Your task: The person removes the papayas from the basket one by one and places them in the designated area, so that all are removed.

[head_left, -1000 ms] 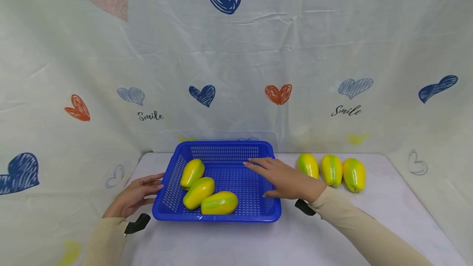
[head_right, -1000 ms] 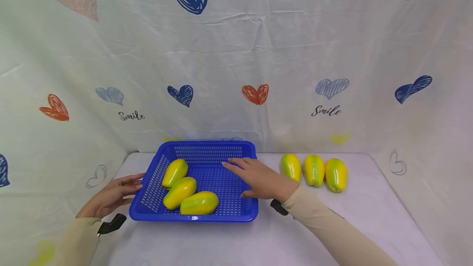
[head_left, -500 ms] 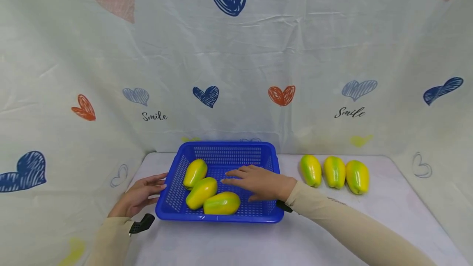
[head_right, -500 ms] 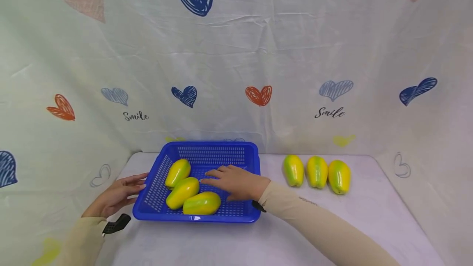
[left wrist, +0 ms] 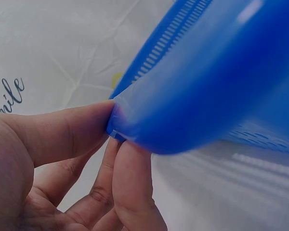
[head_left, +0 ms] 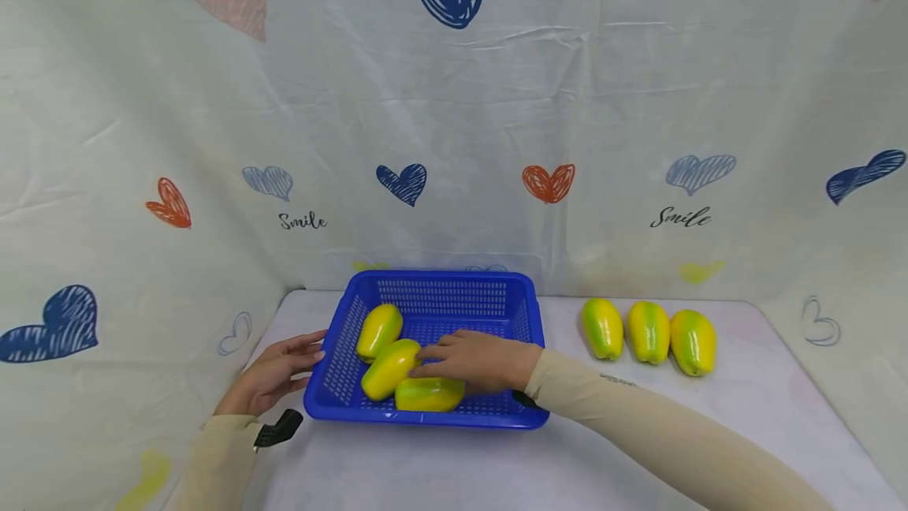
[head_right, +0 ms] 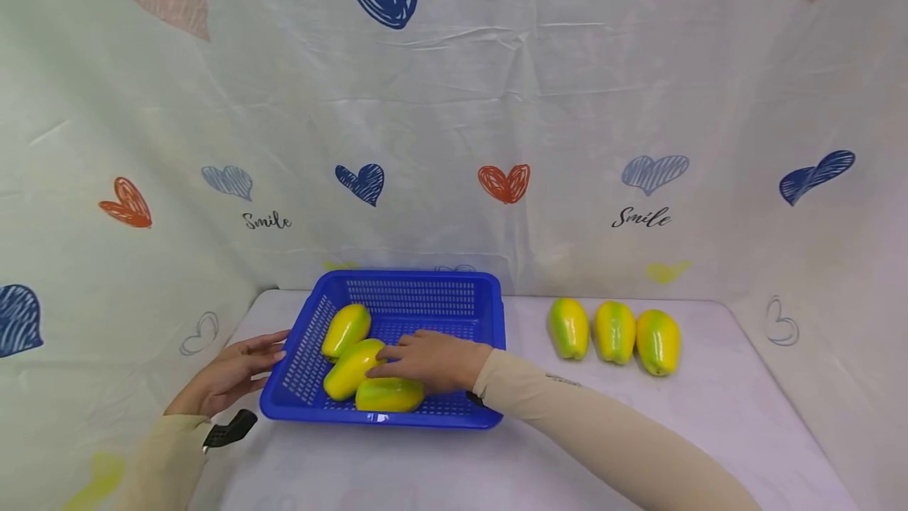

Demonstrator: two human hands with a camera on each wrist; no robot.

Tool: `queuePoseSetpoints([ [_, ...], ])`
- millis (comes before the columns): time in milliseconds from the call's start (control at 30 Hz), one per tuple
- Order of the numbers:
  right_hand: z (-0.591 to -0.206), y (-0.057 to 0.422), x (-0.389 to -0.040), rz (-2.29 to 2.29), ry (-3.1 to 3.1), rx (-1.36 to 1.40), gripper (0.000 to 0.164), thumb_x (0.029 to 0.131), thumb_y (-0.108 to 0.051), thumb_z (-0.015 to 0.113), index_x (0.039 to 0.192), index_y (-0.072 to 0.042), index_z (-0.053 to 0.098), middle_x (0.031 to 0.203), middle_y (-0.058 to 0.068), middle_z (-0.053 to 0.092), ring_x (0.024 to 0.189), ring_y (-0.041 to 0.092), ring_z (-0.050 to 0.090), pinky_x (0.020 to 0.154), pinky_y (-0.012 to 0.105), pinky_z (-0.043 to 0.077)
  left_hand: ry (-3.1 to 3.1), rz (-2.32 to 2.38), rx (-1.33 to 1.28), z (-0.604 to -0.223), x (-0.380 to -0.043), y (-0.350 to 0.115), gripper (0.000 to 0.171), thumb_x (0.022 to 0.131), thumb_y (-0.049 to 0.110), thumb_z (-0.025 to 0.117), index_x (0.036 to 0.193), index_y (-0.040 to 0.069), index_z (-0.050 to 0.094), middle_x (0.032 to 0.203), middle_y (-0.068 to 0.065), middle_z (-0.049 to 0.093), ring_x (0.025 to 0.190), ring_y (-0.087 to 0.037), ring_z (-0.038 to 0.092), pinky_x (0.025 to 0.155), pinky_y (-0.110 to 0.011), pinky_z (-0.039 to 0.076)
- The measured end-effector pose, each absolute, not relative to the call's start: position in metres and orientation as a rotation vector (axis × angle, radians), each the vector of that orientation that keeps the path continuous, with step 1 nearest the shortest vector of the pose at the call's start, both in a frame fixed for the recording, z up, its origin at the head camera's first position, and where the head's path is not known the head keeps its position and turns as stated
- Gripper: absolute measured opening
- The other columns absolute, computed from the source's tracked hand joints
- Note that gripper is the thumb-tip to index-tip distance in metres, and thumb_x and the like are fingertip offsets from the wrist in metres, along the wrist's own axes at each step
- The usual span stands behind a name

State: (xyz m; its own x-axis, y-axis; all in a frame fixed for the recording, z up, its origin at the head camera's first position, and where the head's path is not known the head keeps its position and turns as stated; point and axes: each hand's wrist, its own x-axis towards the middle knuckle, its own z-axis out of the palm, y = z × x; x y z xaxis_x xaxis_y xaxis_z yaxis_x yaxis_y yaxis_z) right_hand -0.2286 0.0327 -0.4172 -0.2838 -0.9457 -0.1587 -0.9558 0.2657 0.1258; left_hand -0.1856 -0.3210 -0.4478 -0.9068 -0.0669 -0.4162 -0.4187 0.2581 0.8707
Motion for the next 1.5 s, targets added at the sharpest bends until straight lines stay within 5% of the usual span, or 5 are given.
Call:
queuePoseSetpoints([
  [700,-0.423,0.017,-0.224,0.48,2.411,-1.847,0.074,0.099,-0.013,0.077,0.159,-0.044,0.046,0.15,-0.009,0.057,0.129,0.011,0.058,0.114,0.028,0.045,2.239,1.704,-0.468,-0.45,-0.185,-0.32,0.062,0.107,0.019,0.064,0.162,0.002,0.039,0.153,-0.028,0.049,0.105,-0.019,0.066,0.088,-0.032,0.056],
  [967,-0.426,0.024,-0.221,0.483,2.478,-1.615,0.083,0.087,-0.031,0.09,0.159,-0.037,0.048,0.141,-0.008,0.062,0.132,0.014,0.058,0.116,0.034,0.045,2.235,1.713,-0.435,-0.449,-0.183,-0.32,0.063,0.107,0.019,0.064,0.162,0.001,0.038,0.152,-0.027,0.05,0.104,-0.018,0.066,0.089,-0.032,0.056],
  [1200,-0.427,0.028,-0.222,0.498,2.547,-1.464,0.09,0.081,-0.049,0.092,0.156,-0.025,0.048,0.151,-0.007,0.055,0.137,0.015,0.054,0.114,0.036,0.046,2.235,1.721,-0.442,-0.448,-0.182,-0.32,0.063,0.107,0.019,0.064,0.162,0.001,0.038,0.151,-0.025,0.051,0.103,-0.018,0.066,0.088,-0.031,0.056],
  [1500,-0.425,0.03,-0.22,0.502,2.499,-1.541,0.092,0.083,-0.039,0.093,0.161,-0.038,0.044,0.147,-0.008,0.056,0.135,0.015,0.055,0.114,0.036,0.047,2.237,1.724,-0.458,-0.449,-0.183,-0.319,0.063,0.107,0.019,0.065,0.162,0.001,0.039,0.148,-0.024,0.053,0.102,-0.018,0.066,0.088,-0.032,0.056],
])
